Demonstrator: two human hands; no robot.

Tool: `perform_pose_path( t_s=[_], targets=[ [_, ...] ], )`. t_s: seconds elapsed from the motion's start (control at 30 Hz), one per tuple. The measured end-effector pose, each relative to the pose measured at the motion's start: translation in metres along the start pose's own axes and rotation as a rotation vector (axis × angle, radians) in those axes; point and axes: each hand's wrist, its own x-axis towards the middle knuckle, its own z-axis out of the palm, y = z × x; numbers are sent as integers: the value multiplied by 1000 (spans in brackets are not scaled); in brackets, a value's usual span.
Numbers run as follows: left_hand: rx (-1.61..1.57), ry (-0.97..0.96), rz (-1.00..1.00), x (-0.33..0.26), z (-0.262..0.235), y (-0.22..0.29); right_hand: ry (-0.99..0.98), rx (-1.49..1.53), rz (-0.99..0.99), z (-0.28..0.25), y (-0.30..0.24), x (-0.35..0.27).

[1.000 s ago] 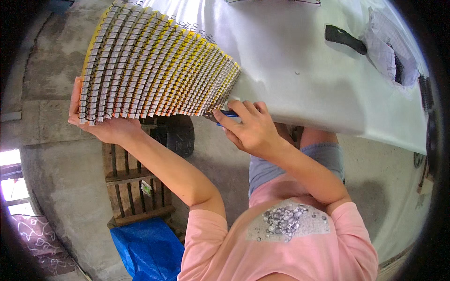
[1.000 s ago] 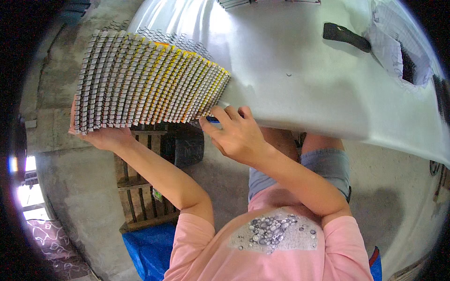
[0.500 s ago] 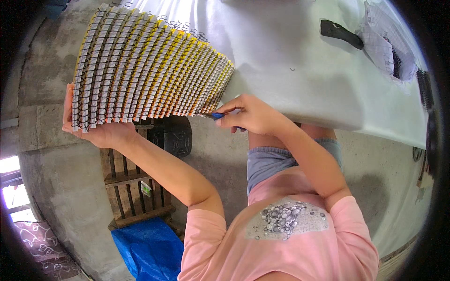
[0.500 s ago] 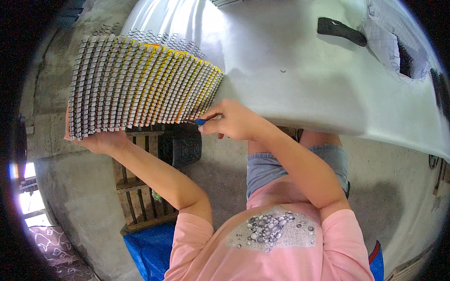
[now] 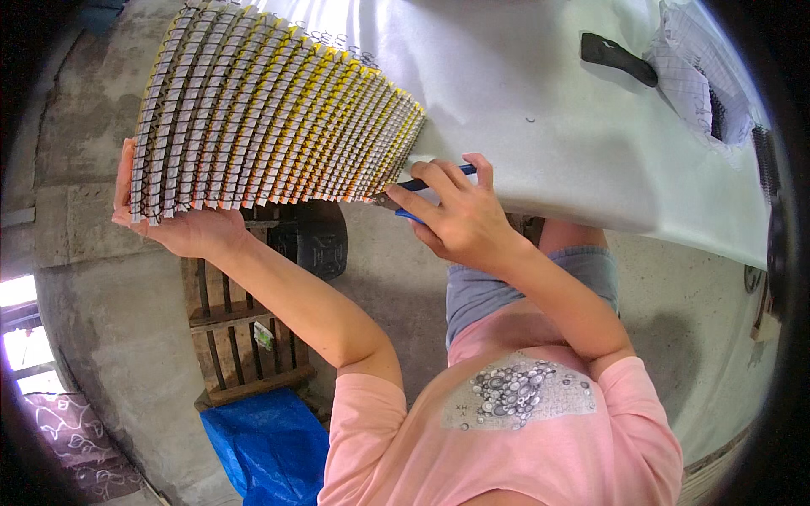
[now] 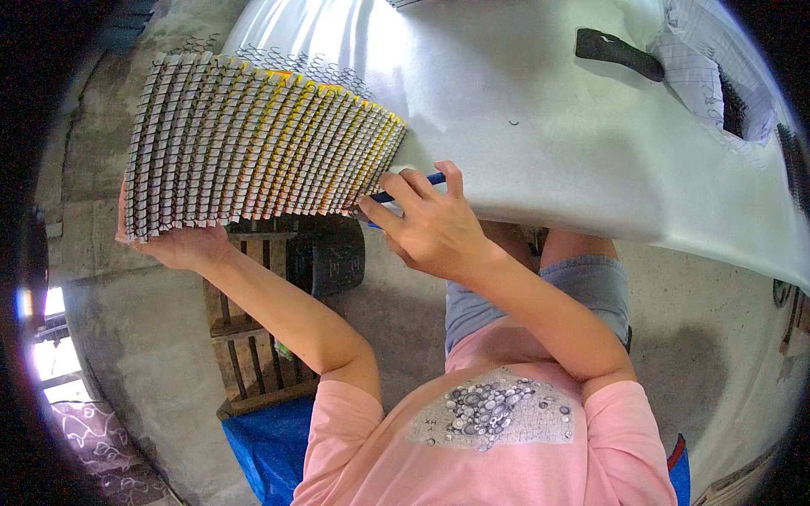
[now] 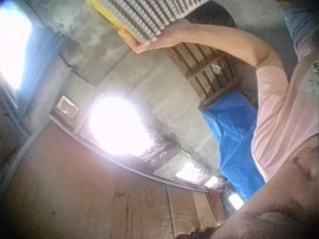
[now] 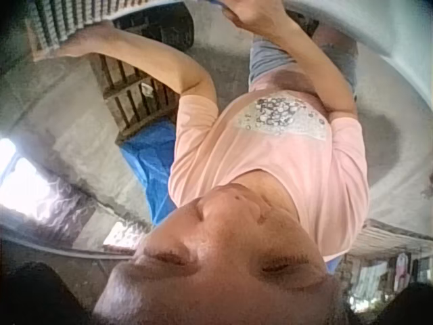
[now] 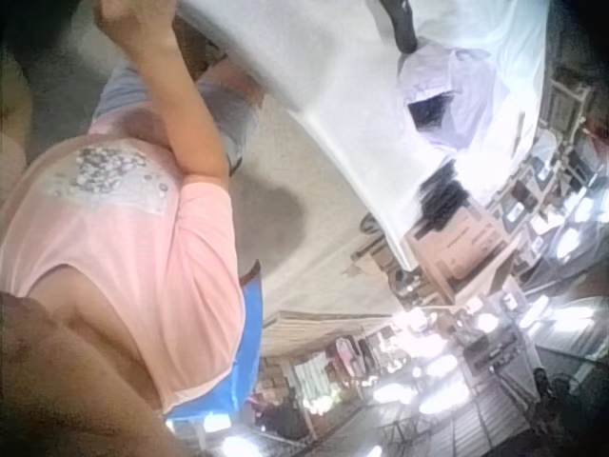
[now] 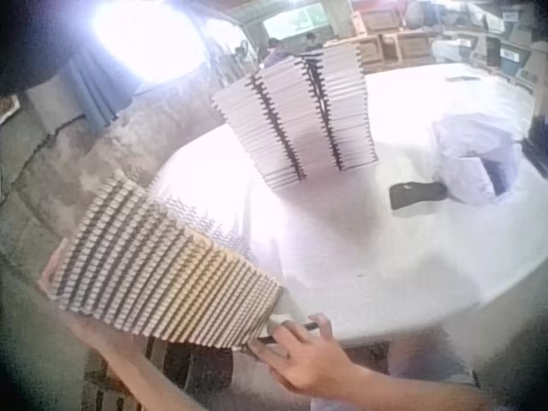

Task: The person trims the ends of metal spiral bindings on a stack of notebooks using pliers.

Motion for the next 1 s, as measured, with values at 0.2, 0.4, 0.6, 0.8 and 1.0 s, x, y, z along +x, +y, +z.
perform_pose_path(
  t_s=[0.2, 0.4, 0.6, 0.8, 1.0],
  targets=[
    [-17, -25, 19, 0, -2, -1, 38, 30, -33, 7, 4, -2],
    [6, -47, 28, -1, -2, 0, 54, 20, -27, 12, 3, -3],
    [35, 5, 44, -2, 0, 3, -75, 97, 58, 10, -10, -1],
    [25, 23, -3, -2, 7, 5, -585, 1124, 833, -8, -6, 20],
    [47, -59, 86, 0, -3, -1, -79, 42, 157, -14, -23, 0]
  ],
)
